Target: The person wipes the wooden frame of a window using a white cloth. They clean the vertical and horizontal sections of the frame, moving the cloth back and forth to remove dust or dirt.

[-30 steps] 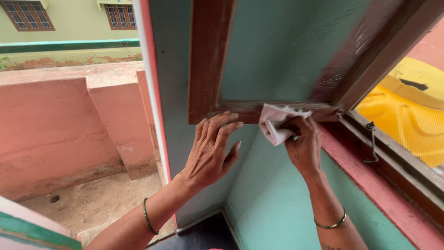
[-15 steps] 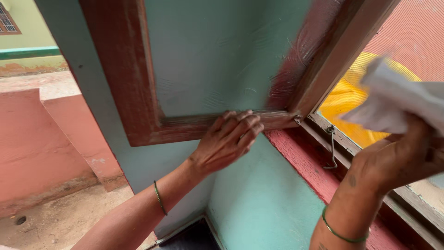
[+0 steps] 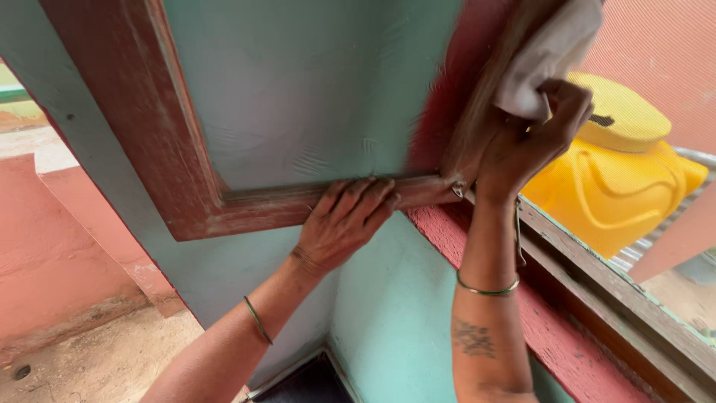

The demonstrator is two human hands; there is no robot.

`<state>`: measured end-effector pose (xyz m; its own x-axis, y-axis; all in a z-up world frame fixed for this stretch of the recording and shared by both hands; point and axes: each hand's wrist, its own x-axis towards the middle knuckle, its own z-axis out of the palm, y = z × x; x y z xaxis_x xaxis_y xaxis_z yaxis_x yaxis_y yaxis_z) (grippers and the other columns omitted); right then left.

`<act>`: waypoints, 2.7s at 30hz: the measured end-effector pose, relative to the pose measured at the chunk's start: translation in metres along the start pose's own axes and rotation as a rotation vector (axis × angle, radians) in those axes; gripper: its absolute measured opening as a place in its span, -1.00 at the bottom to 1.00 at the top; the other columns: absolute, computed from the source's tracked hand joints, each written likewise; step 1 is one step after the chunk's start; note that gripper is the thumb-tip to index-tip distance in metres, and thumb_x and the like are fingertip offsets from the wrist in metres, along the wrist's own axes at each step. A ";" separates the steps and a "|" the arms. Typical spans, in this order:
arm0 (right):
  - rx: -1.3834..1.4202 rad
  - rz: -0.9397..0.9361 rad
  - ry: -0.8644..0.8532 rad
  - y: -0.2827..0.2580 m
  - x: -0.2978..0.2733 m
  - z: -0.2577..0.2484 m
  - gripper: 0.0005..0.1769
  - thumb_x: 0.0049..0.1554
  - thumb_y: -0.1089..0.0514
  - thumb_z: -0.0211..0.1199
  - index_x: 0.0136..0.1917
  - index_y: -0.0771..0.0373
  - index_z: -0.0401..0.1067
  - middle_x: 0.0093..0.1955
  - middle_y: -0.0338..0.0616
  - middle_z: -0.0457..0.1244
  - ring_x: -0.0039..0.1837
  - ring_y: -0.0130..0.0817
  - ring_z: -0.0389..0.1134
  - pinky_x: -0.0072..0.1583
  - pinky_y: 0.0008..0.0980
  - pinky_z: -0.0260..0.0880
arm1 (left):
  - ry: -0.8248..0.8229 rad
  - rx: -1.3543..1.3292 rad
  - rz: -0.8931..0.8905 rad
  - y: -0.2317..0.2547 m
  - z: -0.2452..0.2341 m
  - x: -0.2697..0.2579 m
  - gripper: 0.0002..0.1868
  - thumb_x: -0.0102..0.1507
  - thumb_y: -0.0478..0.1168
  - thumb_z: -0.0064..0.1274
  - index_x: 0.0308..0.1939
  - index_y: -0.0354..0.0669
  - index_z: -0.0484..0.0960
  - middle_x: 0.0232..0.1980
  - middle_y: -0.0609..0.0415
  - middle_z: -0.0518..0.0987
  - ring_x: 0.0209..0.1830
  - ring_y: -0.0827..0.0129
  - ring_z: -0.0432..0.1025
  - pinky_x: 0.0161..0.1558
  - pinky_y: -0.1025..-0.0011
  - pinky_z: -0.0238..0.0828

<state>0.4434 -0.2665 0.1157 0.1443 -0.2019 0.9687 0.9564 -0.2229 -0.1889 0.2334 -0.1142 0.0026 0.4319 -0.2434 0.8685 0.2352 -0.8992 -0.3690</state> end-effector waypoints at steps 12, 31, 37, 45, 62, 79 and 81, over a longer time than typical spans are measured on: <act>-0.139 0.136 -0.106 -0.008 -0.005 -0.008 -0.82 0.29 0.41 0.21 -0.04 0.32 0.22 -0.19 -0.17 0.18 -0.09 -0.51 0.20 -0.01 -0.43 0.29 | 0.068 0.005 -0.026 0.000 -0.001 0.006 -0.65 0.40 -0.07 0.07 0.28 0.13 0.58 0.33 0.30 0.48 0.30 0.45 0.36 0.42 0.33 0.17; 0.145 0.915 -0.442 -0.015 -0.047 -0.065 -0.77 0.08 0.40 0.25 -0.03 0.16 0.36 -0.10 -0.15 0.39 -0.14 -0.40 0.43 -0.18 -0.37 0.48 | -0.013 -0.076 -0.066 0.005 -0.011 0.006 -0.83 0.36 -0.15 0.14 0.04 0.10 0.64 0.30 0.29 0.45 0.33 0.40 0.31 0.44 0.27 0.17; 0.340 0.471 0.191 -0.014 -0.001 -0.089 -0.74 0.23 0.36 0.35 0.08 0.33 0.29 0.03 -0.15 0.30 0.03 -0.41 0.37 0.07 -0.33 0.49 | -0.018 -0.055 -0.068 0.003 -0.018 0.014 -0.78 0.29 -0.20 0.15 0.03 0.02 0.62 0.26 0.25 0.45 0.29 0.38 0.33 0.40 0.24 0.19; -0.178 0.162 0.025 0.031 0.001 -0.064 -0.81 0.18 0.43 0.32 0.05 0.37 0.40 0.07 -0.13 0.27 0.11 -0.40 0.32 0.19 -0.32 0.43 | -0.045 -0.039 -0.001 0.019 -0.009 0.035 -0.53 0.28 -0.14 0.10 0.29 -0.03 0.52 0.28 0.23 0.42 0.26 0.39 0.31 0.37 0.27 0.16; -0.228 0.712 -0.823 -0.012 -0.021 -0.054 -0.70 0.05 0.48 0.23 0.07 0.36 0.51 -0.16 -0.08 0.44 -0.21 -0.37 0.49 -0.28 -0.38 0.52 | -0.033 0.038 0.049 0.025 0.018 0.030 -0.61 0.36 -0.14 0.12 0.28 0.16 0.52 0.31 0.35 0.45 0.27 0.47 0.33 0.41 0.32 0.14; 0.445 0.551 -0.124 0.025 -0.035 -0.060 -0.74 0.13 0.44 0.21 0.12 0.40 0.45 -0.05 0.01 0.43 -0.09 -0.32 0.49 -0.10 -0.37 0.56 | -0.002 0.021 0.008 0.026 0.020 0.030 -0.73 0.36 -0.09 0.13 0.14 0.13 0.56 0.29 0.33 0.42 0.26 0.46 0.31 0.42 0.33 0.14; 0.490 0.463 -0.159 0.015 -0.034 -0.056 -0.74 0.17 0.43 0.25 0.16 0.42 0.46 0.04 0.02 0.44 0.05 -0.28 0.53 0.15 -0.28 0.65 | 0.003 0.028 0.006 0.025 0.020 0.030 -0.72 0.34 -0.07 0.12 0.13 0.14 0.57 0.29 0.32 0.42 0.26 0.46 0.31 0.42 0.33 0.14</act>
<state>0.4390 -0.3167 0.0704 0.5653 -0.0215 0.8246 0.7861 0.3170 -0.5306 0.2700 -0.1369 0.0122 0.4306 -0.2495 0.8674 0.2571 -0.8873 -0.3829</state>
